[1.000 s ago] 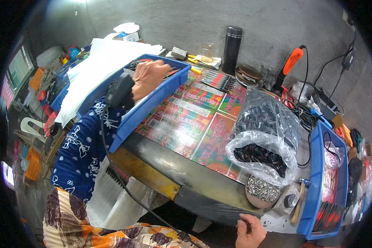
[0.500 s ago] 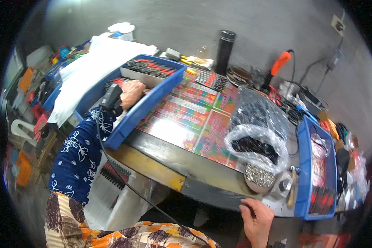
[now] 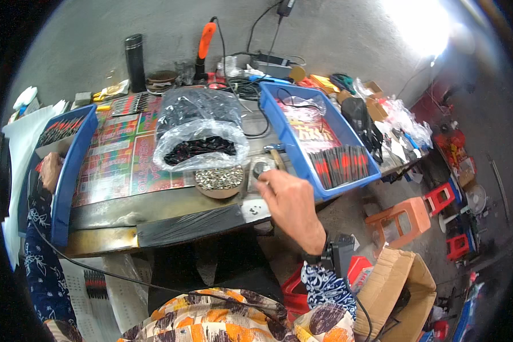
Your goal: The person repeatedly picks up short black cables and small metal pins from a table, inserts the pins into the cable ends, and places the assembled units into a blue tray. The process is repeated multiple times with consistent hand movements.
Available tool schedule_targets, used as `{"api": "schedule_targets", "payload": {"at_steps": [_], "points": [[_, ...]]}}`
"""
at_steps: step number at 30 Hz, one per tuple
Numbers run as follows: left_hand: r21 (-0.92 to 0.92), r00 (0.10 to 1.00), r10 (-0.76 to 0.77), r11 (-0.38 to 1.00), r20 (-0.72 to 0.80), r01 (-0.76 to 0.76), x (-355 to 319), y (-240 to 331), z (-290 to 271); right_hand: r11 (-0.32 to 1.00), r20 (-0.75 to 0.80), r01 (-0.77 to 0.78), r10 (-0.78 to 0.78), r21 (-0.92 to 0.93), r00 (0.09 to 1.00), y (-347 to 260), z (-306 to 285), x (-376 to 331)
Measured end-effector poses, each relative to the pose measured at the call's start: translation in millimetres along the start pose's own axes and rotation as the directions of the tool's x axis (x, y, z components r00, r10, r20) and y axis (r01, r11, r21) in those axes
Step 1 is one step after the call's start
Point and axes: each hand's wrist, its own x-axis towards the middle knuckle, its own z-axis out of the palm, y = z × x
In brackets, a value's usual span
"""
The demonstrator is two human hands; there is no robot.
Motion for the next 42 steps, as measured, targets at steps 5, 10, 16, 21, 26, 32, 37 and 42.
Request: {"api": "schedule_targets", "payload": {"at_steps": [5, 10, 16, 21, 26, 32, 37, 42], "points": [[0.08, 1.0, -0.003, 0.997, 0.016, 0.002, 0.5, -7.8, 5.5, 0.944, -0.204, -0.183, 0.129, -0.273, 0.97, 65.7, -23.0, 12.0], [-0.068, 0.995, -0.081, 0.995, -0.054, 0.078, 1.1, 0.3, -19.5, 0.84, -0.189, -0.249, 0.177, -0.482, 0.966, 134.9, -42.9, 11.1], [-0.273, 0.971, -0.082, 0.962, -0.225, 0.018, 0.0, 21.2, -68.4, 0.746, -0.072, -0.379, 0.409, -0.547, 0.91, 166.9, -44.9, 4.6], [-0.382, 0.925, -0.071, 0.92, -0.373, -0.084, -11.4, 58.5, -108.6, 0.76, -0.042, -0.374, 0.418, -0.531, 0.908, 170.9, -40.6, 4.7], [-0.65, 0.981, -0.136, 0.76, -0.136, 0.015, -42.5, 117.7, -156.6, 0.759, -0.032, -0.356, 0.406, -0.545, 0.913, 174.5, -40.5, 7.0], [-0.821, 0.999, -0.048, 0.571, -0.004, 0.024, -94.4, 191.3, -189.6, 0.791, -0.055, -0.343, 0.368, -0.506, 0.928, 173.1, -39.8, 8.1], [-0.883, 0.998, -0.066, 0.467, 0.023, 0.052, -119.8, 228.3, -199.2, 0.825, -0.071, -0.311, 0.316, -0.472, 0.946, 176.2, -38.9, 9.4], [-0.913, 0.996, -0.014, 0.399, 0.092, 0.09, -134.8, 241.5, -210.5, 0.834, -0.151, -0.344, 0.309, -0.431, 0.939, 191.1, -34.8, 4.2]]}}
